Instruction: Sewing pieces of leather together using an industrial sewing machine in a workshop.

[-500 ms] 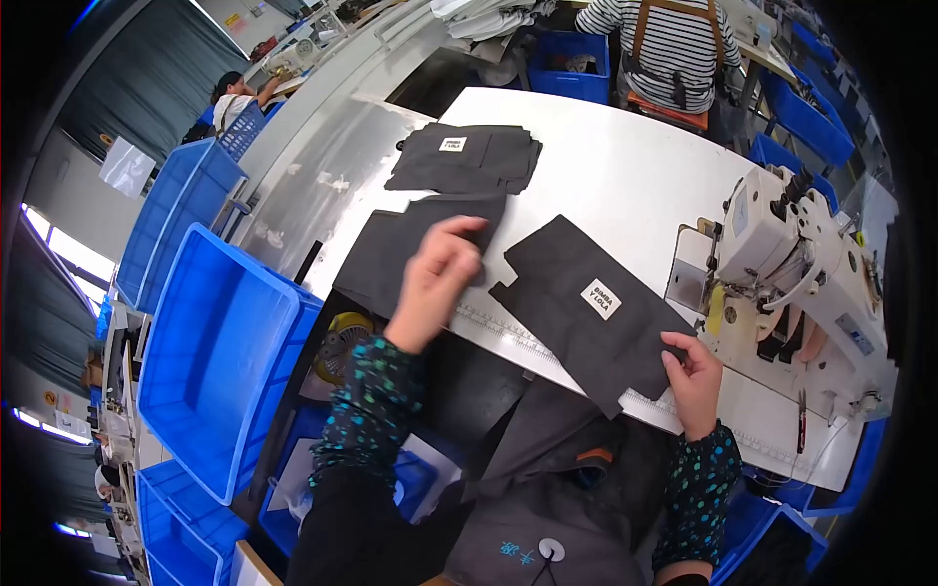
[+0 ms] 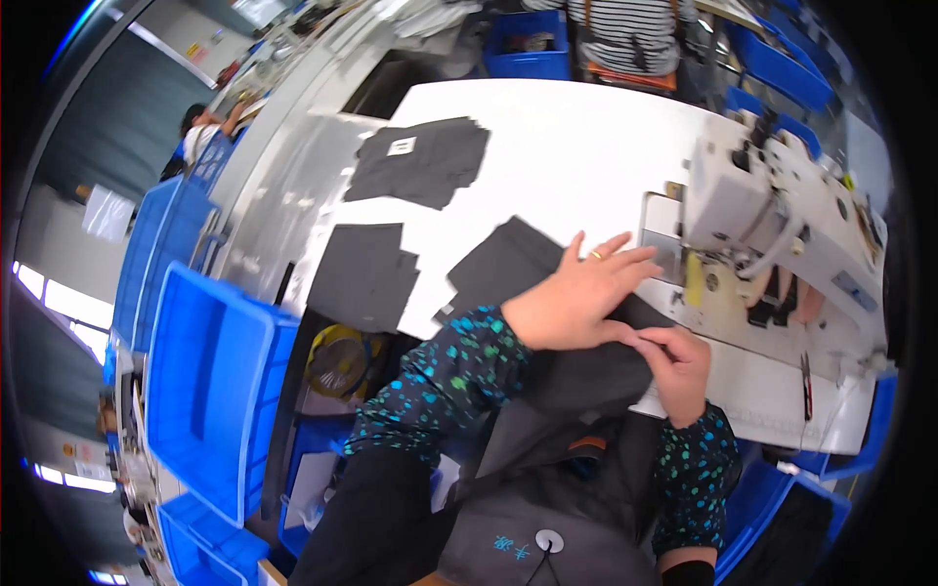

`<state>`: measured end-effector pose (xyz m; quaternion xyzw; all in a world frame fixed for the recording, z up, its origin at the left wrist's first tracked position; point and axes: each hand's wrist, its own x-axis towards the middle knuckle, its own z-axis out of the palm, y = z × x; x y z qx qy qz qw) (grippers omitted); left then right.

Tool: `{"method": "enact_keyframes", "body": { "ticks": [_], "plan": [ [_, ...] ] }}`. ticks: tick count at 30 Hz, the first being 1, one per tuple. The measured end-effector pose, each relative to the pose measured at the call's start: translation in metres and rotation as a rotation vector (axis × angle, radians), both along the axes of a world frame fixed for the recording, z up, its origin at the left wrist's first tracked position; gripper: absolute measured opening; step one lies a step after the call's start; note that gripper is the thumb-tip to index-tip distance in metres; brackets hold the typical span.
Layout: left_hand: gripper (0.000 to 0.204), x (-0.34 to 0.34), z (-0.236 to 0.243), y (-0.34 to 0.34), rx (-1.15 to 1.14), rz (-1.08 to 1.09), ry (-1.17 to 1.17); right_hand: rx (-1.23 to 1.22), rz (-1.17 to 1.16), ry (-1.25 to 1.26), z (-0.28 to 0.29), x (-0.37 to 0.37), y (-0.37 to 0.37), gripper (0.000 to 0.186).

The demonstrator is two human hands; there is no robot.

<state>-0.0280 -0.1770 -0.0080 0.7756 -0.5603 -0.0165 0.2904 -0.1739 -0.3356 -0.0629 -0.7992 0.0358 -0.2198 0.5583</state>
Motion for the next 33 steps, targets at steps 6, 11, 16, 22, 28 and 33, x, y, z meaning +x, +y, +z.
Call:
{"method": "enact_keyframes", "body": {
  "ticks": [6, 11, 16, 22, 28, 33],
  "plan": [
    [0.029, 0.035, 0.014, -0.014, 0.112, -0.264, 0.4, 0.363, -0.036, 0.014, -0.002, -0.004, -0.001, 0.02],
    [0.021, 0.023, 0.004, -0.012, 0.135, -0.187, 0.41, 0.695, -0.03, 0.051, 0.001, -0.01, -0.009, 0.026],
    [0.02, 0.024, 0.006, -0.012, 0.157, -0.208, 0.361, 0.616, 0.034, 0.089, -0.005, -0.004, -0.006, 0.012],
    [0.016, -0.006, 0.005, -0.02, -0.005, -0.03, 0.142, 0.468, -0.1, 0.041, -0.008, -0.005, -0.007, 0.01],
    [0.026, -0.034, -0.012, -0.025, -0.252, 0.016, -0.388, 0.513, -0.117, 0.021, -0.01, -0.004, -0.007, 0.009],
    [0.023, -0.036, -0.017, -0.027, -0.259, 0.025, -0.393, 0.439, -0.125, 0.023, -0.006, -0.006, -0.007, 0.009]
  ]
}}
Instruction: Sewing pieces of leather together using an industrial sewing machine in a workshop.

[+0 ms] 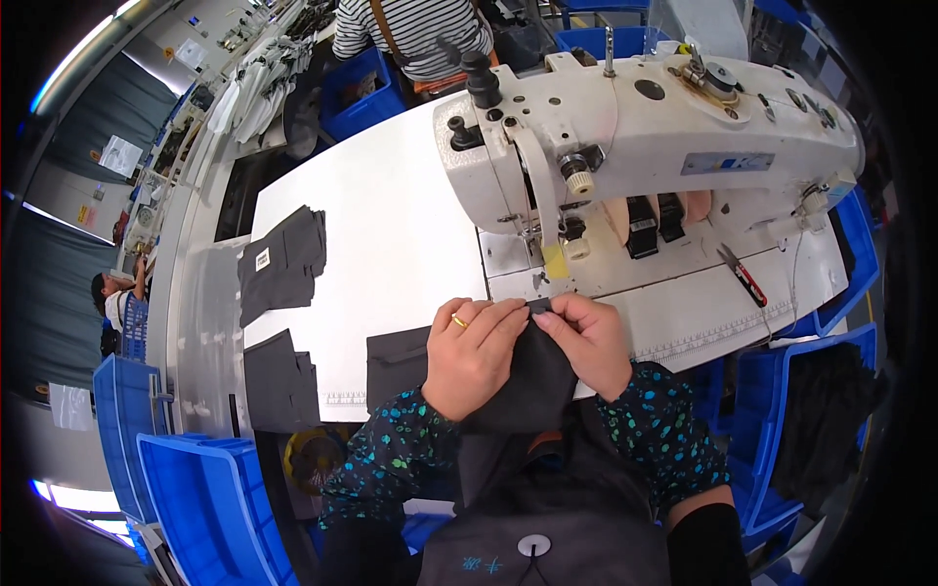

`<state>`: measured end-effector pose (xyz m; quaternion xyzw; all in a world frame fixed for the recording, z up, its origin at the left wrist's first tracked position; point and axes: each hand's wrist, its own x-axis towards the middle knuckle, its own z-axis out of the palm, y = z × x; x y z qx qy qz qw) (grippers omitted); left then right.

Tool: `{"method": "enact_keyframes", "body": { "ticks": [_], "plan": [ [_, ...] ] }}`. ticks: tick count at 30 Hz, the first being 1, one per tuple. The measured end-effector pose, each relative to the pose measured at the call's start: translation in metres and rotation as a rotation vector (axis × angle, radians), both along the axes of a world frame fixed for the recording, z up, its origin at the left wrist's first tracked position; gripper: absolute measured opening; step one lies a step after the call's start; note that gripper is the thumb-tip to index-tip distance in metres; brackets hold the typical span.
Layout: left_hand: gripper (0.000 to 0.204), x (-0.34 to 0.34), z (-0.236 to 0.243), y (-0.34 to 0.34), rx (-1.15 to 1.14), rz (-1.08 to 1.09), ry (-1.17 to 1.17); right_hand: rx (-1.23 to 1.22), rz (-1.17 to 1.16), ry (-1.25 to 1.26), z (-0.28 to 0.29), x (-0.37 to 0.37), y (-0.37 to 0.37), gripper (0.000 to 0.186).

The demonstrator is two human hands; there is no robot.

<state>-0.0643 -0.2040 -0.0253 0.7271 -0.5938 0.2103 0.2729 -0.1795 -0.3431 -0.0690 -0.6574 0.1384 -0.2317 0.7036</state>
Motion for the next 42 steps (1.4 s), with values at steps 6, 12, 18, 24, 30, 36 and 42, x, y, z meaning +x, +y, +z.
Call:
{"method": "enact_keyframes", "body": {
  "ticks": [6, 12, 18, 24, 30, 36, 42],
  "plan": [
    [0.022, -0.001, -0.005, -0.002, -0.011, -0.002, -0.006, -0.042, -0.004, -0.002, -0.003, 0.001, 0.001, 0.011],
    [0.02, 0.008, -0.004, 0.001, 0.045, -0.048, 0.166, -0.069, 0.006, 0.0, -0.002, 0.0, 0.0, 0.012],
    [0.017, 0.01, -0.005, 0.005, 0.017, -0.086, 0.24, -0.113, 0.01, -0.013, -0.004, 0.001, 0.001, 0.011],
    [0.01, 0.006, 0.0, 0.0, 0.096, -0.029, 0.155, -0.13, 0.036, -0.016, 0.002, 0.001, 0.001, 0.01],
    [0.01, 0.039, 0.003, 0.008, 0.082, -0.069, 0.977, -0.211, 0.115, -0.021, 0.006, -0.002, 0.002, 0.011],
    [0.013, 0.028, 0.011, 0.011, 0.06, -0.186, 0.623, -0.103, 0.11, 0.011, 0.006, 0.0, 0.001, 0.01],
    [0.018, 0.011, -0.001, 0.008, -0.027, -0.086, 0.199, -0.099, 0.097, -0.003, 0.006, 0.0, 0.0, 0.01]
  ]
}}
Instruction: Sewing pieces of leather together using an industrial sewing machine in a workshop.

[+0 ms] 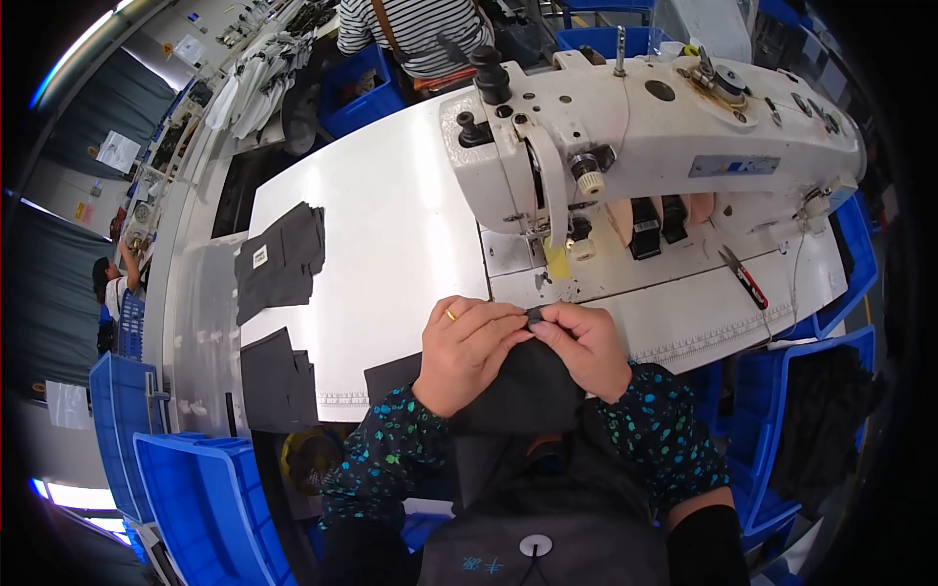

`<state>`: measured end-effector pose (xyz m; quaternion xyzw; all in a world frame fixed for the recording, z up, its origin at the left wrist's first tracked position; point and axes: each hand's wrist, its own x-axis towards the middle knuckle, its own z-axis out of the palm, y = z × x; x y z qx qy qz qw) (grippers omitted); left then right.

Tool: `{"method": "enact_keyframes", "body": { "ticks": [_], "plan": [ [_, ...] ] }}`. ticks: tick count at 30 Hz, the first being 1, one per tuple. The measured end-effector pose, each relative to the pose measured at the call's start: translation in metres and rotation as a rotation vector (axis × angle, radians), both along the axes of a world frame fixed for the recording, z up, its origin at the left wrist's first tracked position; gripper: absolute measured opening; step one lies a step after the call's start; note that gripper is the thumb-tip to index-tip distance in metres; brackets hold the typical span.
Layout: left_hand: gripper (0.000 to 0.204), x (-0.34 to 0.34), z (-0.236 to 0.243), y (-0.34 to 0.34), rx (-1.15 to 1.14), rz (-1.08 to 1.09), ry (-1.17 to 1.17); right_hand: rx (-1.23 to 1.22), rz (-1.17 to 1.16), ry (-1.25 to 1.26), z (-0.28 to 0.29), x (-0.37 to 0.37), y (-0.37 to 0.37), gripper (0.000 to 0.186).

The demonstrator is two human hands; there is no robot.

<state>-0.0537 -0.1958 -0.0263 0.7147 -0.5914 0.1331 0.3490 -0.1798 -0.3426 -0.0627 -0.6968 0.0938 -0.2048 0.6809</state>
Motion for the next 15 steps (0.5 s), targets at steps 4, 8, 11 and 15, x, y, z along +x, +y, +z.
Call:
{"method": "enact_keyframes", "body": {
  "ticks": [4, 8, 11, 15],
  "plan": [
    [0.015, -0.004, -0.001, -0.003, 0.027, 0.017, 0.046, -0.097, 0.014, 0.007, 0.001, -0.001, -0.001, 0.012],
    [0.007, -0.002, 0.005, 0.001, 0.237, 0.02, 0.259, -0.151, 0.034, -0.039, 0.003, 0.0, -0.001, 0.012],
    [0.007, 0.01, 0.001, 0.006, 0.338, -0.121, 0.802, -0.214, 0.069, -0.01, 0.005, -0.002, 0.0, 0.01],
    [0.015, 0.023, 0.013, 0.003, 0.34, -0.182, 1.175, -0.229, 0.049, -0.068, 0.006, -0.001, 0.001, 0.01]
  ]
}}
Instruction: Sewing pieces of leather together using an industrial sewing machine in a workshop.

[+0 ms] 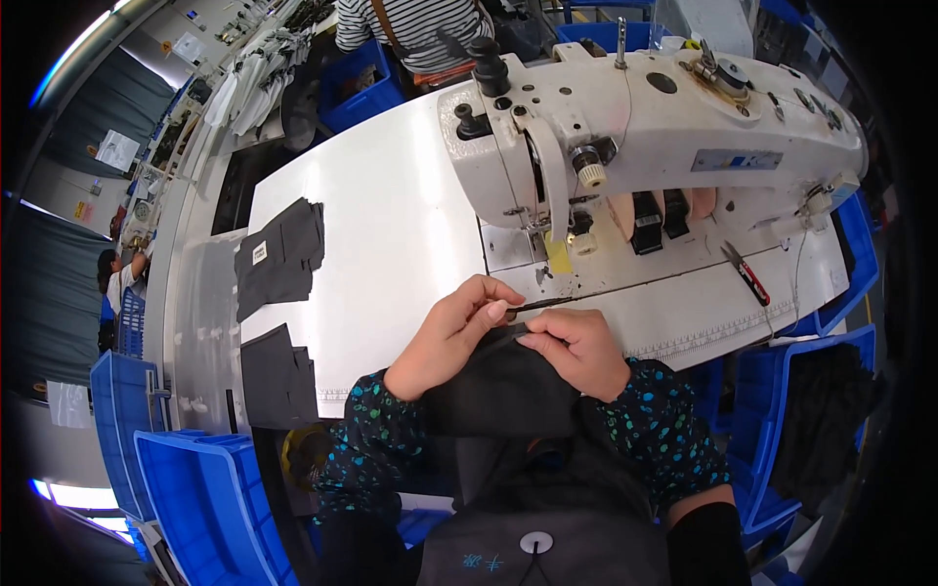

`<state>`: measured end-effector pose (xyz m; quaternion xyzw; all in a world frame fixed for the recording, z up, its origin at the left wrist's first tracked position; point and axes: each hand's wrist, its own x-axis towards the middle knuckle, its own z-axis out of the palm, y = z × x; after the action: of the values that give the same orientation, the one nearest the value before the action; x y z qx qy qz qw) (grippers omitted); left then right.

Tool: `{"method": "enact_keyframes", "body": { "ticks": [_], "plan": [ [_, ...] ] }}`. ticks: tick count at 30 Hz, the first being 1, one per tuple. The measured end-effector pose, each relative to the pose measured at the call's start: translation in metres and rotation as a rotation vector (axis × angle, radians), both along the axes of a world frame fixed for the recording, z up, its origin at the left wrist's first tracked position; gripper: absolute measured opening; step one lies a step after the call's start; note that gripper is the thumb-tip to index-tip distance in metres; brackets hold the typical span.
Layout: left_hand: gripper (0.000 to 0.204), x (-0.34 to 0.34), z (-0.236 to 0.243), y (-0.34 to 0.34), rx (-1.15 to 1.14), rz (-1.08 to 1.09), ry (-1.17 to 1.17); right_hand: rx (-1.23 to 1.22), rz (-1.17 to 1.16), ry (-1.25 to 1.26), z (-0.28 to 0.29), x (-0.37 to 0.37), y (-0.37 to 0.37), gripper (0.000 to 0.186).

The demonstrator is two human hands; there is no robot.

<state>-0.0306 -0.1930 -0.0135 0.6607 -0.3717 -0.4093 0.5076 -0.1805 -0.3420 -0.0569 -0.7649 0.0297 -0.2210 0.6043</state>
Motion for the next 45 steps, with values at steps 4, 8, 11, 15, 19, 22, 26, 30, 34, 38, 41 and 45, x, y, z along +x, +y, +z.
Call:
{"method": "enact_keyframes", "body": {
  "ticks": [4, 8, 11, 15, 19, 22, 26, 30, 34, 38, 41, 45],
  "plan": [
    [0.022, 0.014, 0.011, 0.0, 0.216, -0.169, -0.007, -0.012, -0.051, -0.022, -0.004, 0.002, 0.001, 0.01],
    [0.022, 0.013, 0.011, 0.002, 0.191, -0.08, 0.123, 0.043, -0.063, 0.003, -0.002, 0.003, 0.003, 0.01],
    [0.021, 0.008, 0.01, 0.001, 0.185, -0.046, 0.145, 0.145, -0.072, 0.072, -0.003, 0.002, 0.002, 0.011],
    [0.021, 0.002, 0.0, 0.006, 0.033, 0.012, 0.063, 0.121, -0.072, 0.079, -0.003, 0.002, 0.002, 0.011],
    [0.009, -0.005, 0.011, 0.004, 0.036, -0.001, -0.286, 0.119, -0.055, 0.111, -0.004, 0.002, 0.0, 0.013],
    [0.005, -0.007, 0.011, 0.003, 0.046, -0.003, -0.47, 0.102, -0.036, 0.152, -0.001, 0.002, -0.002, 0.014],
    [0.009, -0.01, -0.002, 0.004, -0.024, 0.1, -0.716, 0.104, -0.014, 0.168, -0.003, 0.004, 0.001, 0.014],
    [0.011, -0.022, -0.004, 0.002, -0.081, 0.159, -0.909, 0.148, -0.063, 0.076, -0.008, 0.006, 0.0, 0.012],
    [0.023, -0.029, -0.006, 0.008, -0.134, 0.176, -0.8, 0.13, -0.037, 0.113, -0.002, 0.004, -0.001, 0.012],
    [0.041, -0.039, 0.005, 0.006, -0.127, 0.18, -0.801, 0.148, -0.032, 0.113, -0.005, 0.003, -0.003, 0.012],
    [0.042, -0.039, 0.003, 0.005, -0.074, 0.167, -0.855, 0.139, -0.018, 0.14, -0.004, 0.003, -0.002, 0.011],
    [0.032, -0.033, -0.004, 0.006, -0.067, 0.151, -0.836, 0.151, -0.029, 0.095, -0.005, 0.003, -0.001, 0.011]
  ]
}}
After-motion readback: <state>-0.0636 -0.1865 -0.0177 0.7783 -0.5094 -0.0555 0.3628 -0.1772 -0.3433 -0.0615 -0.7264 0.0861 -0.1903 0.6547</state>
